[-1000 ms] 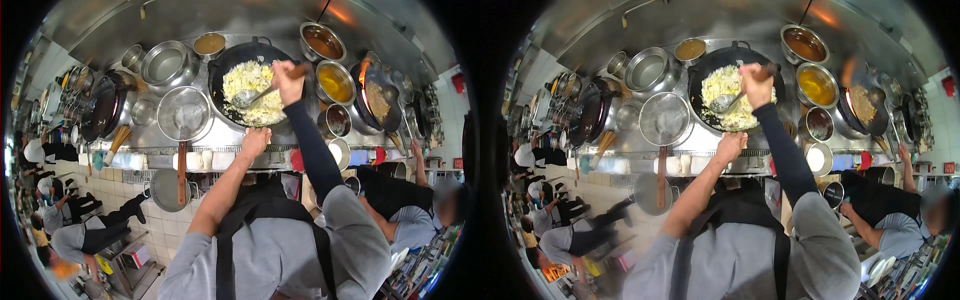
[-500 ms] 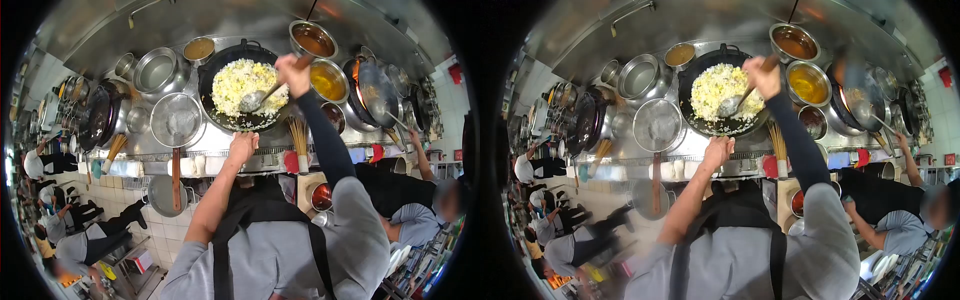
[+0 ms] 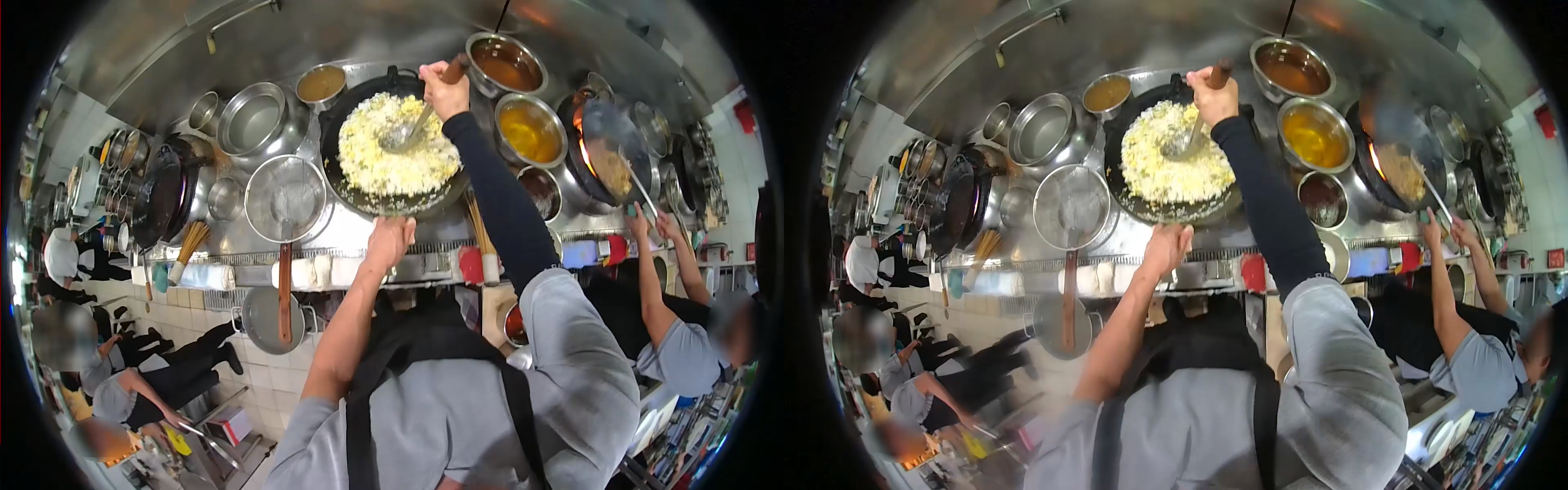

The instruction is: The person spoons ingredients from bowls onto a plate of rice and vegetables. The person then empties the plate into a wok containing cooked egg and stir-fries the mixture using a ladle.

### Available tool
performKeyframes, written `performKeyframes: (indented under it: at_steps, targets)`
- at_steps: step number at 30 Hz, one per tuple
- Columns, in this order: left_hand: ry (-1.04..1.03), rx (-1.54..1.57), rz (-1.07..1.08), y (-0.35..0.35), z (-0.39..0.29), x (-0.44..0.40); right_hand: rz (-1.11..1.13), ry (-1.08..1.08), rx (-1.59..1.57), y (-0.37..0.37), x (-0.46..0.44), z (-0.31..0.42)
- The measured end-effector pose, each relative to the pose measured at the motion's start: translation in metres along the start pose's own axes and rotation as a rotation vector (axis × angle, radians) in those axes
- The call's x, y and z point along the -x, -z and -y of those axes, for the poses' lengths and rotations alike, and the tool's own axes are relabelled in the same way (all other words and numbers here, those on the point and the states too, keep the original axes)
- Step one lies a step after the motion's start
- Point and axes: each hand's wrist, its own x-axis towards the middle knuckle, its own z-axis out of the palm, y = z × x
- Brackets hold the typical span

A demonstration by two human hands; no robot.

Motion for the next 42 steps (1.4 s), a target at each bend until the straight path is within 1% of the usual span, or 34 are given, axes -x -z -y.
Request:
performKeyframes:
  at_steps: [1,2,4,5,6,7,9,10,12,13,14,15,16,17,19,20,21,22,24,25,26,28,29,30,32,33,34,35,36,37,38,40,41,42]
  targets:
    - [-0.018,0.002,-0.044,0.009,-0.006,-0.012,-0.028,-0.062,0.008,0.001,-0.021,0.01]
    - [-0.023,0.002,-0.044,0.01,-0.007,0.001,-0.085,-0.056,0.037,-0.001,-0.031,0.026]
    - [-0.026,0.014,-0.063,0.002,-0.002,0.005,-0.169,0.036,0.022,-0.006,-0.031,0.056]
    - [-0.029,0.021,-0.083,-0.001,-0.001,0.001,-0.172,0.08,-0.051,-0.002,-0.024,0.061]
    - [-0.031,0.027,-0.103,-0.004,0.001,-0.002,-0.211,0.166,0.064,0.01,-0.014,0.041]
    - [-0.014,0.045,-0.111,0.001,-0.004,-0.001,-0.099,0.22,0.123,0.008,-0.001,0.011]
    - [0.008,0.041,-0.114,-0.009,0.004,0.0,0.07,-0.008,0.186,-0.001,0.008,0.006]
    - [0.023,0.041,-0.123,-0.014,0.006,-0.001,0.091,-0.01,0.298,-0.007,-0.012,0.024]
    - [0.015,0.031,-0.106,-0.013,0.006,0.003,-0.119,0.077,0.135,-0.031,-0.031,0.03]
    - [0.011,0.03,-0.111,-0.012,0.006,-0.002,-0.16,0.123,0.141,-0.037,-0.027,0.041]
    - [-0.001,0.044,-0.126,-0.01,0.003,-0.002,-0.222,0.207,0.095,-0.038,-0.018,0.034]
    - [-0.015,0.056,-0.15,-0.006,0.001,-0.005,-0.165,0.229,0.059,-0.041,-0.011,0.003]
    - [-0.027,0.069,-0.159,-0.003,-0.002,0.0,-0.117,0.238,0.025,-0.049,0.008,-0.006]
    - [-0.034,0.075,-0.083,0.002,-0.004,0.004,-0.062,0.145,0.262,-0.044,0.013,-0.007]
    - [-0.029,0.093,0.033,0.011,-0.004,-0.004,-0.094,0.174,0.309,-0.048,-0.028,0.018]
    - [0.018,0.091,-0.141,0.001,-0.005,0.002,-0.128,0.162,0.336,-0.05,-0.025,0.022]
    - [0.024,0.093,-0.171,-0.002,-0.003,0.0,-0.244,0.304,0.288,-0.055,-0.027,0.027]
    - [0.032,0.1,-0.199,-0.006,-0.002,-0.001,-0.324,0.286,0.209,-0.052,-0.021,0.027]
    - [-0.019,0.045,-0.21,-0.012,0.003,-0.002,-0.233,0.285,0.069,-0.044,0.0,-0.03]
    - [-0.057,0.012,-0.205,-0.013,0.004,-0.001,-0.057,0.108,0.178,-0.036,0.013,-0.022]
    - [-0.07,0.026,-0.233,-0.007,0.004,-0.014,-0.011,0.127,0.118,-0.042,0.002,-0.007]
    - [-0.077,0.065,-0.219,-0.007,-0.001,0.002,-0.086,0.063,0.079,-0.051,-0.001,0.036]
    - [-0.039,0.073,-0.216,0.004,-0.011,0.005,-0.07,0.09,0.108,-0.056,0.016,0.069]
    - [-0.051,0.058,-0.222,-0.001,-0.003,0.0,-0.076,0.108,0.192,-0.059,0.042,0.1]
    - [-0.082,0.034,-0.222,-0.024,0.01,-0.003,0.041,0.3,0.212,-0.046,0.075,0.048]
    - [0.054,0.135,-0.188,0.002,-0.011,0.0,0.107,0.139,0.29,-0.022,0.078,0.016]
    - [0.031,0.109,-0.176,0.002,-0.012,-0.006,0.138,0.052,0.118,-0.006,0.058,0.016]
    - [0.021,0.082,-0.176,0.001,-0.008,-0.01,0.13,-0.006,0.105,0.003,0.032,0.031]
    - [0.017,0.054,-0.143,-0.001,-0.006,0.003,0.101,-0.09,0.089,0.014,0.027,0.05]
    - [0.035,0.054,-0.106,0.0,-0.005,0.003,0.229,-0.119,-0.048,0.021,0.021,0.063]
    - [0.049,0.06,-0.119,0.001,-0.005,0.0,0.262,-0.091,0.047,0.023,0.032,0.088]
    - [0.076,0.074,-0.127,-0.001,-0.007,0.002,0.276,0.1,0.257,0.017,0.062,0.076]
    - [-0.042,0.007,-0.117,-0.01,0.003,-0.003,0.345,0.071,0.439,0.019,0.059,0.061]
    - [-0.029,0.03,-0.132,-0.021,0.007,-0.003,0.336,-0.102,0.299,0.027,0.046,0.053]
